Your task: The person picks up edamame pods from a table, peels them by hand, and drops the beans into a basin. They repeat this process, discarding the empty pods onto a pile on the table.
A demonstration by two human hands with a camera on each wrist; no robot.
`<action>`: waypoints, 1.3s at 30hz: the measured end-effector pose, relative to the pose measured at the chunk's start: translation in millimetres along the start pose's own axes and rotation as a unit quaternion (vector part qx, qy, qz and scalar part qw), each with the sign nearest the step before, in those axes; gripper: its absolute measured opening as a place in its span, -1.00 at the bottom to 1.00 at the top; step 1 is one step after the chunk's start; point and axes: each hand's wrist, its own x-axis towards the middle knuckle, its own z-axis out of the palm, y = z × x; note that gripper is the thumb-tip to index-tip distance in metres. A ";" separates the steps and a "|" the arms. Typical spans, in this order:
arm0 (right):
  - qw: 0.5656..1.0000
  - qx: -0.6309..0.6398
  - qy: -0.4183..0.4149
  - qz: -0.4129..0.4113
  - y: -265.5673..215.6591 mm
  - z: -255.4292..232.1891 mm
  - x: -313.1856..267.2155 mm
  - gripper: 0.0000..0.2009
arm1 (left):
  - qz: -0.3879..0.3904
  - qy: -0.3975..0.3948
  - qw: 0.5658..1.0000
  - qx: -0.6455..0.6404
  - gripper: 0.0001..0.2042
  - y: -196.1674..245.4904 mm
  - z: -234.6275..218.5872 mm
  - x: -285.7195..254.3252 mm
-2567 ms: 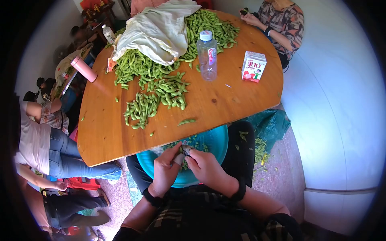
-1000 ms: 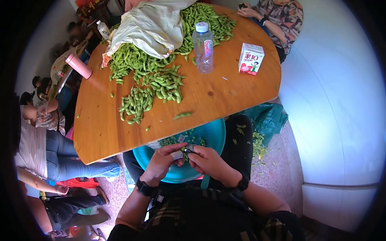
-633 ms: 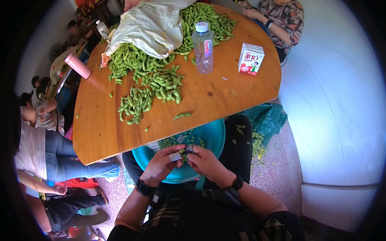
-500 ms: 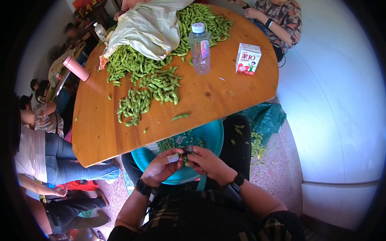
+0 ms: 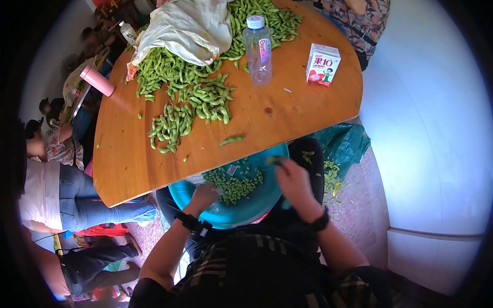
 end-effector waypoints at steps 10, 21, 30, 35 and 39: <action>0.980 -0.160 0.118 0.024 42.8 -116.3 -64.8 -0.77 | -0.022 -0.214 0.926 0.312 -0.71 -7.5 34.0 37.3; 0.990 -0.132 -0.039 0.006 7.6 -60.5 -53.8 -0.76 | -0.070 -0.191 0.974 0.101 -0.76 -22.9 25.6 45.2; 0.988 -0.107 -0.113 0.000 -7.5 -34.7 -44.9 -0.75 | 0.160 -0.209 0.888 0.376 -0.73 -15.2 38.9 49.7; 0.988 -0.117 -0.096 -0.012 -4.8 -39.8 -47.5 -0.74 | 0.103 -0.230 0.865 0.434 -0.77 -3.7 47.9 55.5; 0.989 -0.061 -0.122 -0.049 2.2 -24.5 -44.1 -0.83 | -0.082 -0.281 0.955 -0.056 -0.83 33.7 16.8 32.7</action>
